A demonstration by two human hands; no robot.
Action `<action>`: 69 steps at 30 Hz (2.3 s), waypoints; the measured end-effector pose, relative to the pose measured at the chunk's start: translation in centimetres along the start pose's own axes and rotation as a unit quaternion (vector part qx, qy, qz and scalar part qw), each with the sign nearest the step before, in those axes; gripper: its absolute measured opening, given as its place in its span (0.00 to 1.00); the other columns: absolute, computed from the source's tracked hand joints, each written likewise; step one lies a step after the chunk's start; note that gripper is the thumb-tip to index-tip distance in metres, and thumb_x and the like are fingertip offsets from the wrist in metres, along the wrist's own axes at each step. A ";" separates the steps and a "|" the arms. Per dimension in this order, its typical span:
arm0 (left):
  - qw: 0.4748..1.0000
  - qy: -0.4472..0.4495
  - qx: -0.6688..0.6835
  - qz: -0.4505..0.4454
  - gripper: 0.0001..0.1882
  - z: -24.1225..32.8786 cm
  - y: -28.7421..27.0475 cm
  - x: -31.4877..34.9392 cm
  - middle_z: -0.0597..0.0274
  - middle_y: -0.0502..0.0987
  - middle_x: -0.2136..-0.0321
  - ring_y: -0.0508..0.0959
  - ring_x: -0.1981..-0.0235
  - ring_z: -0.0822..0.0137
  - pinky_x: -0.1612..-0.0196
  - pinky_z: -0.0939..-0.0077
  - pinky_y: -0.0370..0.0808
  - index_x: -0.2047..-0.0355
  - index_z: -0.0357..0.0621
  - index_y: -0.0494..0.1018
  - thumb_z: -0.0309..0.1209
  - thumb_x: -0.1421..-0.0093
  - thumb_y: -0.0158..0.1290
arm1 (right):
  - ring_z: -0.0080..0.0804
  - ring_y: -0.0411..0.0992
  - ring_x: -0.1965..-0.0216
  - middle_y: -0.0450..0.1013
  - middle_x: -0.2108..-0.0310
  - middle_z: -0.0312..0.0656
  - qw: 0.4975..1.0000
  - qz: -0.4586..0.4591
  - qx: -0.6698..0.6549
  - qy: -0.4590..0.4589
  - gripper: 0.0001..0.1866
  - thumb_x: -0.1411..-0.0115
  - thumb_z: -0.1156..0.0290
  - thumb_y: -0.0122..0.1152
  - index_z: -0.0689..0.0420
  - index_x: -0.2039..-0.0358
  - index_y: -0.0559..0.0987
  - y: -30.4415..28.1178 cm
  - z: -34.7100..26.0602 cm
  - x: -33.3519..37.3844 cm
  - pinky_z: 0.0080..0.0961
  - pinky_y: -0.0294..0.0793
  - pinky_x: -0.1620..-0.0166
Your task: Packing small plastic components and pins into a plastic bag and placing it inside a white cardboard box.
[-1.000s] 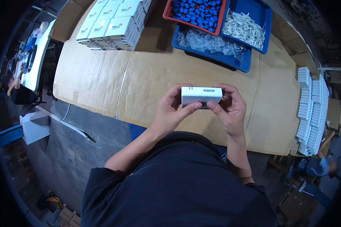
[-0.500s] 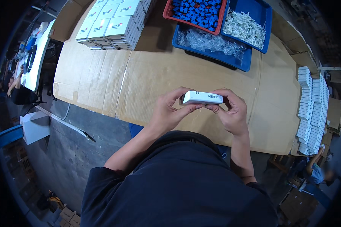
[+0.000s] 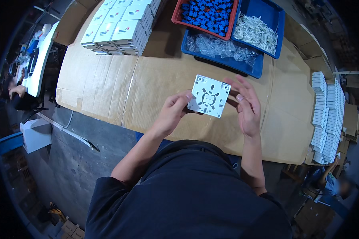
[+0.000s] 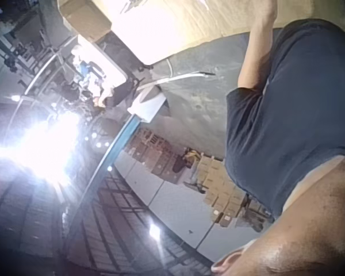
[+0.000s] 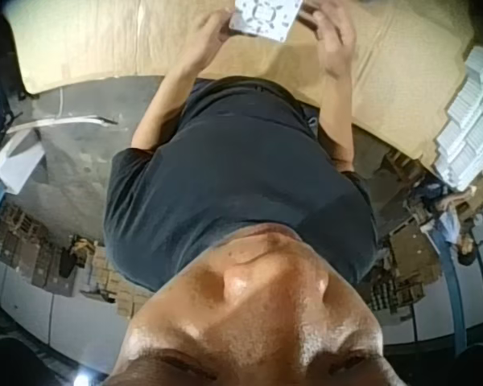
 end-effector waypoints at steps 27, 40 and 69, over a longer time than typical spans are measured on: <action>0.995 -0.011 -0.086 0.055 0.19 -1.6 0.6 -1.0 0.59 0.82 0.58 0.80 0.58 0.74 0.50 0.76 0.77 0.45 0.30 0.74 0.33 0.30 0.59 | 0.25 0.81 0.64 0.81 0.62 0.41 0.988 0.121 0.055 0.082 0.11 0.35 0.73 0.69 0.63 0.55 0.80 -2.7 5.9 -0.5 0.25 0.84 0.62; 0.998 -0.063 -0.020 0.011 0.24 -3.9 -0.3 -1.0 0.55 0.79 0.48 0.82 0.51 0.65 0.44 0.63 0.79 0.40 0.34 0.71 0.41 0.26 0.52 | 0.22 0.80 0.63 0.81 0.62 0.40 0.988 0.100 0.104 0.051 0.12 0.36 0.73 0.69 0.64 0.55 0.80 -2.5 5.4 -0.6 0.22 0.82 0.60; 0.865 0.312 -0.391 -0.020 0.33 -0.3 7.2 -0.2 0.49 0.66 0.38 0.70 0.38 0.55 0.41 0.62 0.73 0.36 0.41 0.69 0.24 0.42 0.64 | 0.19 0.73 0.51 0.77 0.49 0.38 0.980 0.130 0.072 -0.134 0.21 0.28 0.66 0.61 0.62 0.40 0.73 -1.8 3.9 1.8 0.21 0.74 0.50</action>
Point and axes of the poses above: each hand's wrist, its own x-axis away from the middle knuckle, its own y-axis out of the palm, z = x × y, the point moved 8 cm from there along -x, towards the middle knuckle
